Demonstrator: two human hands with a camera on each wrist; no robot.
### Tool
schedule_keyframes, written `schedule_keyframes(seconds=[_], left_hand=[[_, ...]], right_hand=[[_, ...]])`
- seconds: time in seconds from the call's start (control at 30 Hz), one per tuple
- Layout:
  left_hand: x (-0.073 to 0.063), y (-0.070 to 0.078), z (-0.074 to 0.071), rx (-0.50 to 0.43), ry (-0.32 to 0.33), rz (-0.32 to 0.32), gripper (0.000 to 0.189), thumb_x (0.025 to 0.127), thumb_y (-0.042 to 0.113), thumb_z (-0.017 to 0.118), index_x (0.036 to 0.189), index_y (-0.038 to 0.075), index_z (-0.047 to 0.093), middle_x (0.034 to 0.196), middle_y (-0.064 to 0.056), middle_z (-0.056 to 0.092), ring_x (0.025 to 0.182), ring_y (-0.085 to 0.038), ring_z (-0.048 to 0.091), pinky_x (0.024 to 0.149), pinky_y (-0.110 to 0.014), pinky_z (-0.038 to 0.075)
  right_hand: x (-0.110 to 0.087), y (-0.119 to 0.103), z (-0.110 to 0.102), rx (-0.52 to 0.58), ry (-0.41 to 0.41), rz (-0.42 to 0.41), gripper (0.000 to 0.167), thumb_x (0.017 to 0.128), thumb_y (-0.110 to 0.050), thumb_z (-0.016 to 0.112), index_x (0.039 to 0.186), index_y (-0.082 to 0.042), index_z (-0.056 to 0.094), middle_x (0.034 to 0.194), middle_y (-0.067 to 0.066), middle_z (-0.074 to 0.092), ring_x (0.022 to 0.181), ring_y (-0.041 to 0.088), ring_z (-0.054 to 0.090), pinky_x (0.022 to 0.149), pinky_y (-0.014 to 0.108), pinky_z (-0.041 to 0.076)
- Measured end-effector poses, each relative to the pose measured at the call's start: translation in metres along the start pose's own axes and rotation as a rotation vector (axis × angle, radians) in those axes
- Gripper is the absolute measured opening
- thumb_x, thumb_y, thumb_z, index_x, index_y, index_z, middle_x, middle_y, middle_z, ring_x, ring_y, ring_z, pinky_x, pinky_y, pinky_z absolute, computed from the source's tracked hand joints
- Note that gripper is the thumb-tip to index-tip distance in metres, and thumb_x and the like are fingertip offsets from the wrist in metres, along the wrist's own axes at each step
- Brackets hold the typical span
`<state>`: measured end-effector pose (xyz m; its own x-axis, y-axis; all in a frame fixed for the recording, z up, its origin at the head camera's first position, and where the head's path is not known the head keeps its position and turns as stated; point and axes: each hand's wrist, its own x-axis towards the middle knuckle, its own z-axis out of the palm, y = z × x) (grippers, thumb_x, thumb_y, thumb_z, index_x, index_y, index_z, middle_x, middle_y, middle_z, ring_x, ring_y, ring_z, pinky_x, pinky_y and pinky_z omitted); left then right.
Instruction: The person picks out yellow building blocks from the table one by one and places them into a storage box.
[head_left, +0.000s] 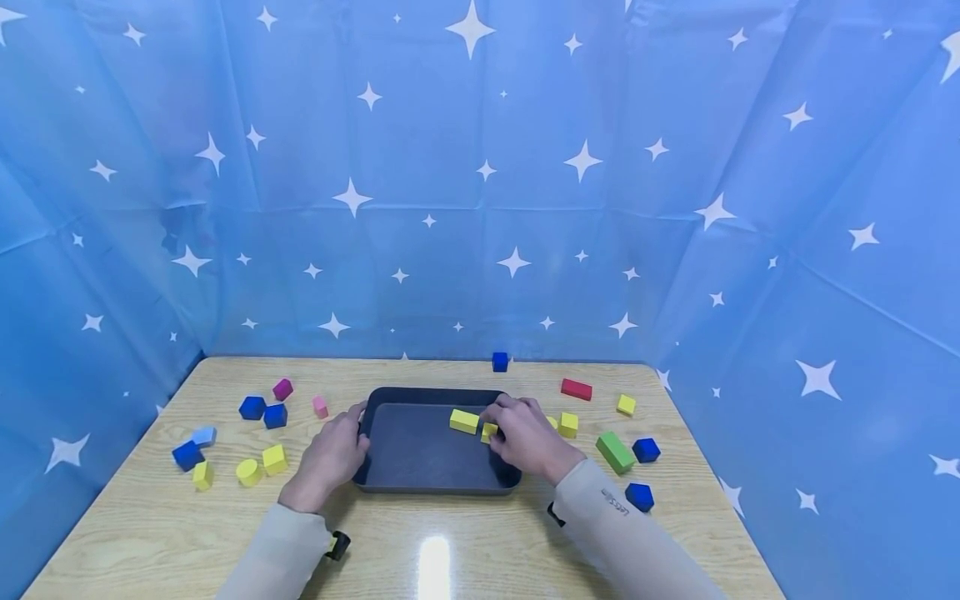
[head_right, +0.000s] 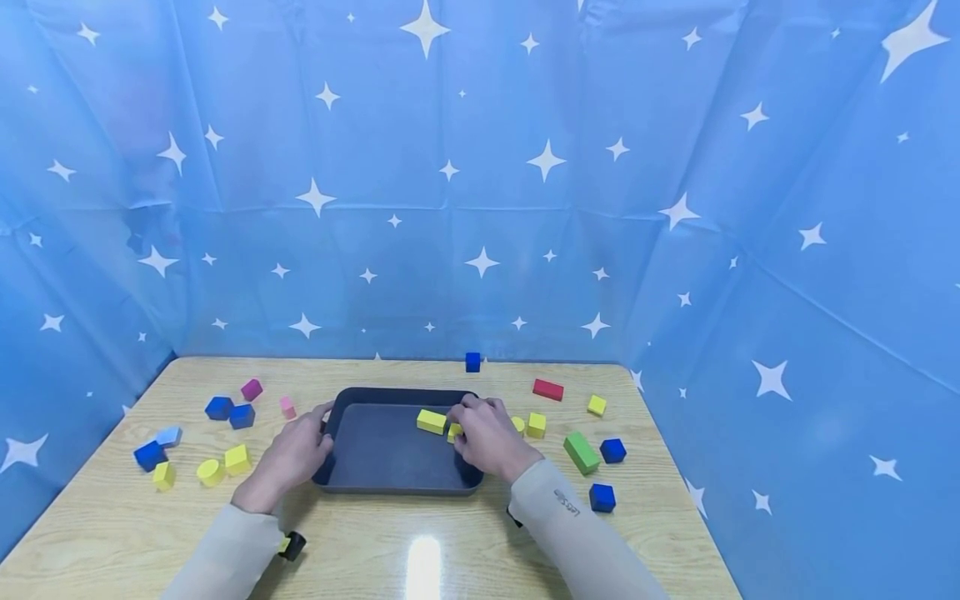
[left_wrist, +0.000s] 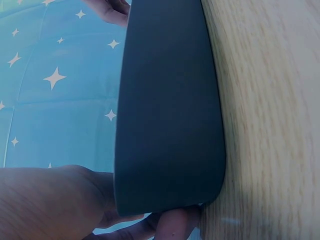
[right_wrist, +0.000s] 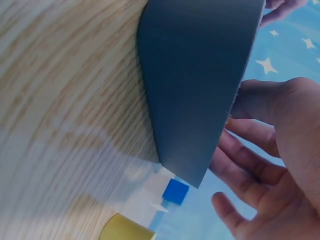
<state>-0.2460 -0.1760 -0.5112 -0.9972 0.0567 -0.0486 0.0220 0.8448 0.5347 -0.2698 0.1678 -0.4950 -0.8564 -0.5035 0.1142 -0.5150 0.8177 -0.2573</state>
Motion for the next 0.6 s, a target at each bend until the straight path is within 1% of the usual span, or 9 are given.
schedule_keyframes(seconds=[0.27, 0.4, 0.6], left_hand=[[0.001, 0.001, 0.0, -0.006, 0.0, 0.002, 0.065, 0.113, 0.008, 0.066, 0.174, -0.002, 0.046, 0.143, -0.03, 0.074, 0.094, -0.028, 0.071, 0.079, -0.048, 0.064], [0.0, 0.001, 0.0, -0.003, -0.002, -0.005, 0.065, 0.113, 0.008, 0.066, 0.174, -0.002, 0.046, 0.142, -0.03, 0.073, 0.093, -0.028, 0.071, 0.079, -0.047, 0.063], [-0.001, 0.001, -0.001, -0.009, -0.01, -0.01, 0.065, 0.113, 0.008, 0.066, 0.175, -0.001, 0.046, 0.141, -0.03, 0.073, 0.093, -0.029, 0.07, 0.078, -0.046, 0.063]], right_hand=[[-0.002, 0.004, -0.003, -0.01, 0.046, 0.008, 0.034, 0.105, -0.017, 0.088, 0.138, -0.011, 0.083, 0.135, 0.007, 0.08, 0.126, 0.027, 0.077, 0.126, 0.064, 0.055], [-0.004, 0.007, -0.005, 0.015, 0.073, 0.021, 0.034, 0.106, -0.018, 0.088, 0.139, -0.011, 0.083, 0.135, 0.007, 0.078, 0.126, 0.028, 0.076, 0.122, 0.061, 0.059], [-0.01, 0.012, -0.009, 0.016, 0.1, 0.063, 0.036, 0.106, -0.018, 0.088, 0.14, -0.011, 0.081, 0.136, 0.008, 0.076, 0.124, 0.027, 0.075, 0.115, 0.056, 0.063]])
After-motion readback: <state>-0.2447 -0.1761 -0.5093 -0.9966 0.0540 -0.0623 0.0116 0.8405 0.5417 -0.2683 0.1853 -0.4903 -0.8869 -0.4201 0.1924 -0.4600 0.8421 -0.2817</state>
